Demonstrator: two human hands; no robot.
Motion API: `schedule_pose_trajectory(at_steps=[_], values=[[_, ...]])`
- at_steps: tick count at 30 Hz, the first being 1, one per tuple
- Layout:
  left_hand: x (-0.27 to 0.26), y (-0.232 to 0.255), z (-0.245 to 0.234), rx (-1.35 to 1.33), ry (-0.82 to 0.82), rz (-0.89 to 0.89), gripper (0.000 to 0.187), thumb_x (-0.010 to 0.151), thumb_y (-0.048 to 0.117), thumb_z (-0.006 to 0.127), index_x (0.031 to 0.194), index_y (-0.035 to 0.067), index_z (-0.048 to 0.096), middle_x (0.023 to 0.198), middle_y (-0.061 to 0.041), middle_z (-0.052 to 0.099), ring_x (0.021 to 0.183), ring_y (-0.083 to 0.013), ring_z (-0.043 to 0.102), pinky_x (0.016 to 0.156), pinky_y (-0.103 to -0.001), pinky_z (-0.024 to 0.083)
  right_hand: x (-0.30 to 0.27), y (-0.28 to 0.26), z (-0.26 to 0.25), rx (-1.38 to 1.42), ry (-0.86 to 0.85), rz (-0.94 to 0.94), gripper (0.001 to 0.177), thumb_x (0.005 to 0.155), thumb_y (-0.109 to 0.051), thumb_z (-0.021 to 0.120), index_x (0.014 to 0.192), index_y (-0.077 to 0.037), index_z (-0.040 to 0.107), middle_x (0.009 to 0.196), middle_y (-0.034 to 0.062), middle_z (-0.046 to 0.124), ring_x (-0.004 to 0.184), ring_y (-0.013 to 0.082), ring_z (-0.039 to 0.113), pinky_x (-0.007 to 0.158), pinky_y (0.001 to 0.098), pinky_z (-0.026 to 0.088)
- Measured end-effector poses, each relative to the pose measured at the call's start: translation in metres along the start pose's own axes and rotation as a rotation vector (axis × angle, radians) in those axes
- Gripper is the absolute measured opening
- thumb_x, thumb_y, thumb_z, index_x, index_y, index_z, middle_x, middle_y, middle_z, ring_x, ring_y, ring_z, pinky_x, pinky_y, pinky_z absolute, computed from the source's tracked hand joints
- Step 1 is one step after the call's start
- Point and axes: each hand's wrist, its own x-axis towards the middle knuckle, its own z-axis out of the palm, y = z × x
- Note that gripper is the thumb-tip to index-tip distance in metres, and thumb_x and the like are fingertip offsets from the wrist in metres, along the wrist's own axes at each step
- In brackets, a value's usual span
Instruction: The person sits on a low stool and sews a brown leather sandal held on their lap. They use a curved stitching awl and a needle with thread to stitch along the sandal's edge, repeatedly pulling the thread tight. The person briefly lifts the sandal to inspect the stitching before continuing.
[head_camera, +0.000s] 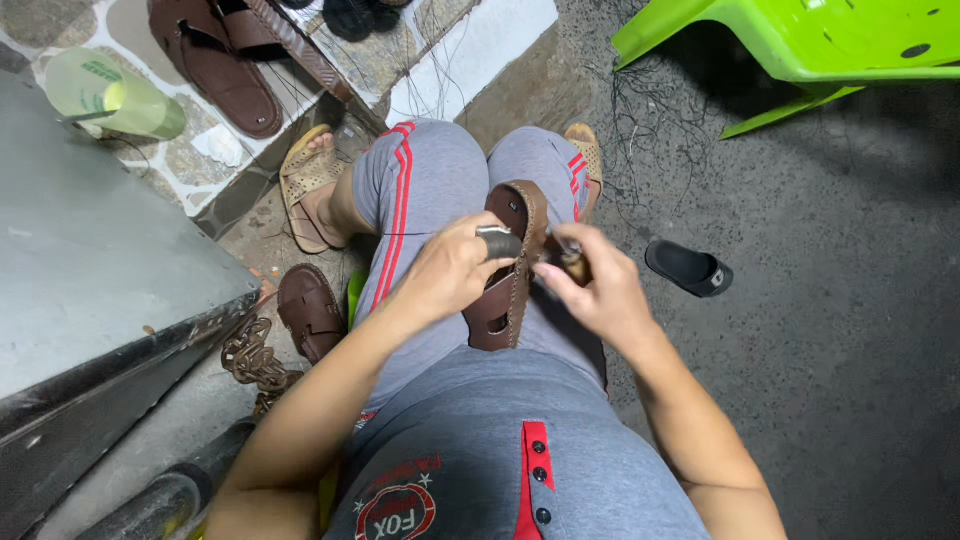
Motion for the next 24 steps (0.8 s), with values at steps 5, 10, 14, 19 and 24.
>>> schedule_pose_trajectory(at_steps=[5,10,14,19,24], values=[[0.010,-0.014,-0.002,-0.806,0.093,-0.103,0.006,0.082,0.008,0.072,0.088,0.005,0.073,0.113,-0.012,0.063,0.110,-0.0243,0.059,0.100,-0.036,0.045,0.008,0.007,0.005,-0.146,0.045,-0.014,0.010,0.083,-0.024,0.073,0.091,-0.023,0.068,0.061,-0.0021,0.064,0.057,0.0196,0.065,0.054,0.0299,0.052],[0.038,-0.010,-0.008,-1.577,0.253,-0.207,0.011,0.094,0.013,0.060,0.091,0.004,0.064,0.113,-0.017,0.066,0.107,-0.0244,0.065,0.101,-0.041,0.049,0.013,0.007,-0.003,0.018,-0.065,0.083,0.009,0.078,-0.016,0.074,0.084,-0.020,0.069,0.043,0.0031,0.045,0.041,0.0203,0.051,0.044,0.0289,0.043],[0.085,-0.022,0.004,-1.516,0.195,-0.313,0.014,0.099,0.021,0.053,0.098,0.007,0.055,0.060,-0.008,0.046,0.050,-0.0110,0.036,0.046,-0.023,0.033,0.013,0.018,0.001,0.450,-0.324,0.334,0.004,0.079,-0.005,0.070,0.082,-0.006,0.070,0.042,0.0025,0.050,0.038,0.0057,0.043,0.033,0.0198,0.035],[0.116,-0.035,0.009,-1.285,0.211,-0.351,0.022,0.098,0.024,0.055,0.097,0.004,0.062,0.051,0.001,0.047,0.035,-0.0032,0.030,0.031,-0.017,0.026,0.015,0.024,0.013,0.702,-0.319,0.453,0.004,0.080,0.004,0.065,0.082,0.002,0.067,0.037,0.0065,0.047,0.026,0.0086,0.043,0.023,0.0193,0.031],[0.100,-0.028,-0.013,-1.285,0.232,-0.354,0.020,0.098,0.023,0.055,0.097,0.004,0.058,0.052,-0.008,0.049,0.032,-0.0050,0.031,0.031,-0.019,0.030,0.015,0.012,0.011,0.814,-0.261,0.488,0.002,0.080,0.006,0.066,0.081,0.006,0.066,0.035,0.0091,0.046,0.023,0.0116,0.042,0.022,0.0215,0.031]])
